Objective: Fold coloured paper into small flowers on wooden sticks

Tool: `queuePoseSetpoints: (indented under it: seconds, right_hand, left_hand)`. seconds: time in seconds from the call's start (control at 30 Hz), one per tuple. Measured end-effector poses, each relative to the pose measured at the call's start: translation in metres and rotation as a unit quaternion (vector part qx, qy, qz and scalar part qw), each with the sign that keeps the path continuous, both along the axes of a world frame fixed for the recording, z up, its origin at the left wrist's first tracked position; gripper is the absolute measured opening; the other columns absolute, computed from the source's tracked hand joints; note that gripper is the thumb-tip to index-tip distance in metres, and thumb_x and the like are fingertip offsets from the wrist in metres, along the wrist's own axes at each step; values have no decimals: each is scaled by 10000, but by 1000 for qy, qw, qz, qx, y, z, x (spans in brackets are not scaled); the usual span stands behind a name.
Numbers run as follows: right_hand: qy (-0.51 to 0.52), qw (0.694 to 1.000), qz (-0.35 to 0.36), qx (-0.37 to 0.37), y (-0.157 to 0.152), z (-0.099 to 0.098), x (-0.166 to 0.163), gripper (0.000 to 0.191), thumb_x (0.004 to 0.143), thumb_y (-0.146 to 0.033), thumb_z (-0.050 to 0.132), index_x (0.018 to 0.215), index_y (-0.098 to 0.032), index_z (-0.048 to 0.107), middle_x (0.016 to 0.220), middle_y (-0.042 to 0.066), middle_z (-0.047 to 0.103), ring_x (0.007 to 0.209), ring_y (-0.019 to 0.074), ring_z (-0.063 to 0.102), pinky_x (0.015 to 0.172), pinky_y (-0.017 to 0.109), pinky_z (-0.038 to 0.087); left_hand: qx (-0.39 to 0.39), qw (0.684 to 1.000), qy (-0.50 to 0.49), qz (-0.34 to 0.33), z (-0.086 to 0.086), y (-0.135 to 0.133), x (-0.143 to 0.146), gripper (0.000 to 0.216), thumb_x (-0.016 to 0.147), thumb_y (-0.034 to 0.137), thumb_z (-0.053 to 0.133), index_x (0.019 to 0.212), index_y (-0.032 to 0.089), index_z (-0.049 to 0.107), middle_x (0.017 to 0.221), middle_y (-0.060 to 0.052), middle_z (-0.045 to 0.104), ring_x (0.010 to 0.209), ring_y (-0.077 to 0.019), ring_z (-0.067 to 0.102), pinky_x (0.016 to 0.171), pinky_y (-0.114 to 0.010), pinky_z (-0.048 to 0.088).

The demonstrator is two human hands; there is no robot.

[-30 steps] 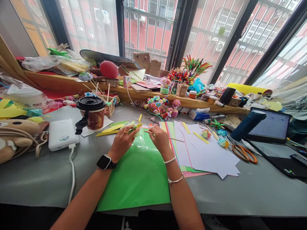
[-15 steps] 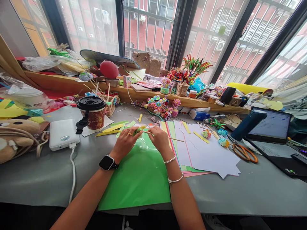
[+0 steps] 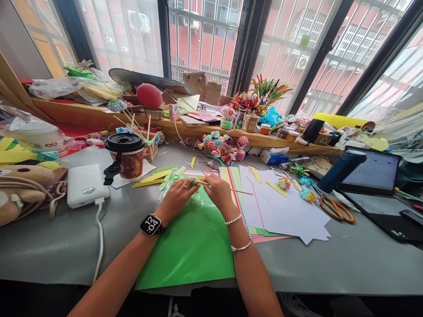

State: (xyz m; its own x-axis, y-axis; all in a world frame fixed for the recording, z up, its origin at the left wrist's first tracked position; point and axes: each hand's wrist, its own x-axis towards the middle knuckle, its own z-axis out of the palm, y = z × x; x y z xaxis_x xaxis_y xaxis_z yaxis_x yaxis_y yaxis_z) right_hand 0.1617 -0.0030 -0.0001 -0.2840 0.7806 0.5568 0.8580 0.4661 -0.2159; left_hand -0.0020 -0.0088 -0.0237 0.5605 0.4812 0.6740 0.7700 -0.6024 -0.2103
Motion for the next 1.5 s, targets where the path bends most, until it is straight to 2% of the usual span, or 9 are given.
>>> queuePoseSetpoints:
  seconds: [0.43, 0.57, 0.67, 0.83, 0.97, 1.07, 1.13, 1.3, 1.5]
  right_hand:
    - [24, 1000, 19, -4, -3, 3, -3, 147, 821, -255, 465, 844, -205, 601, 846, 34, 613, 757, 143, 573, 597, 224, 404]
    - [41, 999, 12, -2, -1, 2, 0, 168, 815, -240, 462, 910, -210, 597, 891, 36, 597, 734, 136, 569, 579, 224, 411]
    - [67, 997, 35, -14, -1, 4, 2, 183, 794, -229, 489, 946, -209, 587, 918, 33, 579, 645, 109, 548, 548, 219, 406]
    - [102, 987, 117, -51, -4, 9, 2, 278, 752, -284, 575, 1022, -222, 558, 966, 37, 566, 654, 107, 523, 539, 216, 409]
    - [135, 980, 138, -52, -5, 11, 2, 308, 725, -327, 607, 1012, -226, 555, 978, 41, 549, 690, 118, 515, 545, 218, 418]
    - [152, 978, 138, -46, -3, 10, 4, 360, 727, -330, 605, 1069, -240, 543, 957, 39, 525, 692, 116, 508, 557, 218, 425]
    - [151, 977, 142, -45, -2, 10, 6, 381, 728, -320, 606, 1098, -251, 546, 933, 37, 509, 696, 116, 501, 573, 223, 427]
    - [187, 965, 174, -62, 1, 9, 10, 428, 709, -319, 627, 1124, -252, 550, 881, 29, 493, 656, 104, 480, 590, 234, 433]
    - [201, 957, 204, -38, 3, 10, 14, 301, 698, -330, 630, 986, -241, 643, 744, 6, 456, 701, 126, 485, 643, 260, 434]
  left_hand:
    - [-8, 999, -24, 19, -2, 2, -1, 307, 805, 118, 417, 1057, 208, 567, 1061, -118, 563, 961, -230, 528, 824, -396, 428]
    - [-10, 995, -88, 38, -2, 1, -3, 303, 803, 188, 460, 1089, 232, 549, 1054, -113, 565, 929, -228, 543, 797, -381, 433]
    - [-59, 981, -183, 32, -1, 1, -5, 319, 787, 292, 504, 1099, 234, 535, 1027, -103, 576, 896, -224, 558, 763, -357, 442]
    - [-191, 904, -376, -70, 5, 0, -4, 354, 739, 354, 563, 1061, 211, 530, 1022, -68, 595, 941, -202, 547, 829, -343, 428]
    - [-338, 798, -475, -156, 7, 0, -2, 452, 695, 355, 609, 1098, 172, 516, 1031, -87, 593, 876, -187, 583, 796, -328, 458]
    - [-430, 717, -500, -227, 8, 1, -2, 520, 683, 327, 624, 1153, 156, 486, 1126, -107, 561, 954, -210, 566, 803, -331, 469]
    - [-466, 679, -506, -257, 9, 1, -3, 528, 680, 303, 627, 1165, 150, 481, 1155, -107, 551, 990, -218, 552, 824, -339, 467]
    - [-477, 648, -532, -264, 14, -1, -5, 479, 649, 260, 658, 1095, 141, 533, 1088, -91, 599, 962, -214, 571, 851, -353, 459]
    - [-514, 625, -534, -245, 17, 0, -11, 457, 600, 243, 699, 1031, 146, 587, 968, -70, 648, 867, -191, 597, 759, -296, 476]
